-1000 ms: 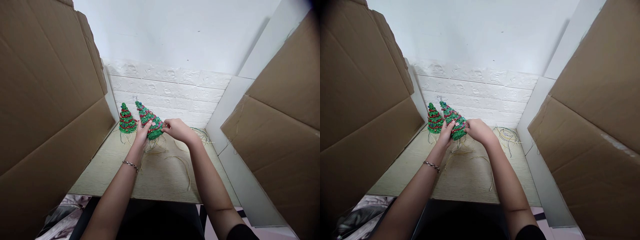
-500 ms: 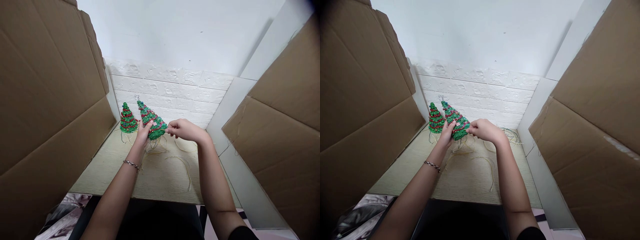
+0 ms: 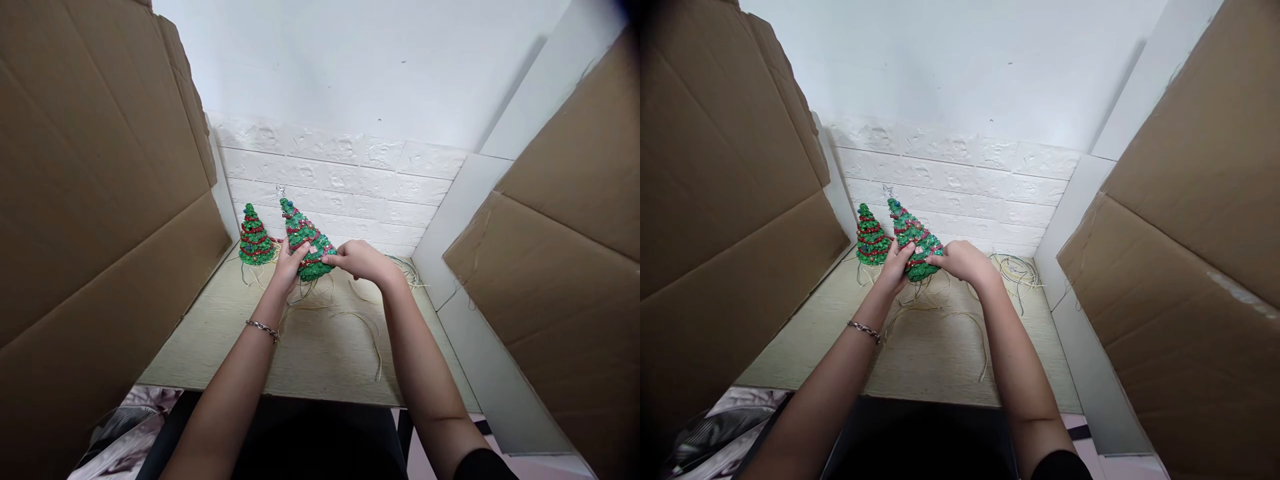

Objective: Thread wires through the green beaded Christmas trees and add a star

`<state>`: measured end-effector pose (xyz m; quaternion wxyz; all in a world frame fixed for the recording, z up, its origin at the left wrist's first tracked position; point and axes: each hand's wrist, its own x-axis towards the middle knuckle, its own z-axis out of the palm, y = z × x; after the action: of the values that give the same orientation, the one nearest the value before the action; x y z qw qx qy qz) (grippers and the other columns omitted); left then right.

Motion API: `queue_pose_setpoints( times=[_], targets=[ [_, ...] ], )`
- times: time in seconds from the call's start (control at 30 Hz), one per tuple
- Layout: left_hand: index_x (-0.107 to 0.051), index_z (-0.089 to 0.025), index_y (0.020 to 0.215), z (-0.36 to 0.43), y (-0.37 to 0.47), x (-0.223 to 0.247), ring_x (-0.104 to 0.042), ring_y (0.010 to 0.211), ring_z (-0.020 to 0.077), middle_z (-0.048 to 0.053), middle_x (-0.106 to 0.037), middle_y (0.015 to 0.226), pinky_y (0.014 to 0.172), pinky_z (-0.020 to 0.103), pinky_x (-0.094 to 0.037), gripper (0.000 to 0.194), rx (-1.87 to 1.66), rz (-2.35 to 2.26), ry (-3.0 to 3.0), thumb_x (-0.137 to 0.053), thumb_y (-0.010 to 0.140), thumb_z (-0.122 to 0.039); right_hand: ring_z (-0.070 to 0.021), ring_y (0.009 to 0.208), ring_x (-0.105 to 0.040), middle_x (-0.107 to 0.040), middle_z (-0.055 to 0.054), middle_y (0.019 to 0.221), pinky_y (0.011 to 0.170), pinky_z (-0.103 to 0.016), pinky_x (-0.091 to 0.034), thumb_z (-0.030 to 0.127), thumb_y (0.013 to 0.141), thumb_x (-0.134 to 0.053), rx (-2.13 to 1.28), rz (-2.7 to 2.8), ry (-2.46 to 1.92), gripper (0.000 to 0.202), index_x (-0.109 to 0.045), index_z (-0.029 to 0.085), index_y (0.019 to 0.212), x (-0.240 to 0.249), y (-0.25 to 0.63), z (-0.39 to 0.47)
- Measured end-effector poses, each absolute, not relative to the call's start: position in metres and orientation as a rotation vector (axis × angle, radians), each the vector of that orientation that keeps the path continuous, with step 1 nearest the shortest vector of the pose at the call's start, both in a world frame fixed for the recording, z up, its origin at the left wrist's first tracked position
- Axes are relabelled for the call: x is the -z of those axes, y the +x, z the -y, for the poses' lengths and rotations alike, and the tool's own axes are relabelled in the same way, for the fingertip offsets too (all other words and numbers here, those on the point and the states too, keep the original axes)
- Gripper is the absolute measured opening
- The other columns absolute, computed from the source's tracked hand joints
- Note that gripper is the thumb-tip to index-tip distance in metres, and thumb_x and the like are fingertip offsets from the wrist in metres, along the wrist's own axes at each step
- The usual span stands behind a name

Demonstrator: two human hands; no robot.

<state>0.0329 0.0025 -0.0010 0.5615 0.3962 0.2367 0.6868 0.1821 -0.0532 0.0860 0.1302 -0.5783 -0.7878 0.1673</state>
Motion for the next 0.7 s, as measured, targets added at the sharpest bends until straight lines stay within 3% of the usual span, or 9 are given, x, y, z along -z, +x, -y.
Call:
queue_pose_setpoints(
  times=[0.1,0.23,0.43,0.53,0.7],
  targets=[
    [-0.055,-0.018,0.096,-0.003,0.033,0.002,-0.063,0.083,0.0182,0.005,-0.065,0.094,0.077,0.030,-0.050,0.056,-1.616,-0.547,0.943,-0.080,0.050,-0.037,-0.0092,0.048,-0.048,-0.054,-0.003,0.058,0.052,-0.022,-0.034,0.063,0.083,-0.038,-0.515,2.249,-1.606,0.055,-0.051,0.015,0.060,-0.087,0.188,0.057],
    [-0.055,-0.018,0.098,-0.004,0.031,0.002,-0.062,0.087,0.0197,0.006,-0.065,0.097,0.078,0.032,-0.050,0.055,-1.625,-0.541,0.927,-0.079,0.052,-0.038,-0.0127,0.063,-0.052,-0.061,-0.006,0.069,0.057,-0.023,-0.033,0.051,0.090,-0.030,-0.281,2.135,-1.682,0.050,-0.055,0.015,0.066,-0.073,0.201,0.060],
    [-0.054,-0.018,0.097,-0.004,0.031,0.002,-0.062,0.084,0.0181,0.005,-0.065,0.095,0.077,0.031,-0.050,0.059,-1.633,-0.557,0.879,-0.080,0.049,-0.039,-0.0200,0.086,-0.060,-0.065,-0.011,0.092,0.063,-0.025,-0.035,0.037,0.083,-0.050,-0.154,2.146,-2.132,0.028,-0.065,0.015,0.087,-0.013,0.221,0.050],
    [-0.054,-0.017,0.097,-0.004,0.031,0.003,-0.062,0.082,0.0170,0.004,-0.065,0.093,0.076,0.030,-0.050,0.060,-1.629,-0.556,0.863,-0.082,0.047,-0.038,-0.0239,0.094,-0.060,-0.064,-0.014,0.103,0.067,-0.027,-0.040,0.034,0.076,-0.062,-0.266,2.134,-2.346,0.030,-0.065,0.013,0.096,0.011,0.228,0.041],
    [-0.056,-0.018,0.096,-0.004,0.032,0.001,-0.063,0.081,0.0183,0.004,-0.066,0.091,0.076,0.033,-0.052,0.062,-1.617,-0.555,0.831,-0.083,0.045,-0.038,-0.0254,0.094,-0.061,-0.063,-0.017,0.105,0.069,-0.028,-0.043,0.018,0.076,-0.055,-0.364,2.172,-2.362,0.025,-0.065,0.010,0.097,0.026,0.233,0.034]
  ],
)
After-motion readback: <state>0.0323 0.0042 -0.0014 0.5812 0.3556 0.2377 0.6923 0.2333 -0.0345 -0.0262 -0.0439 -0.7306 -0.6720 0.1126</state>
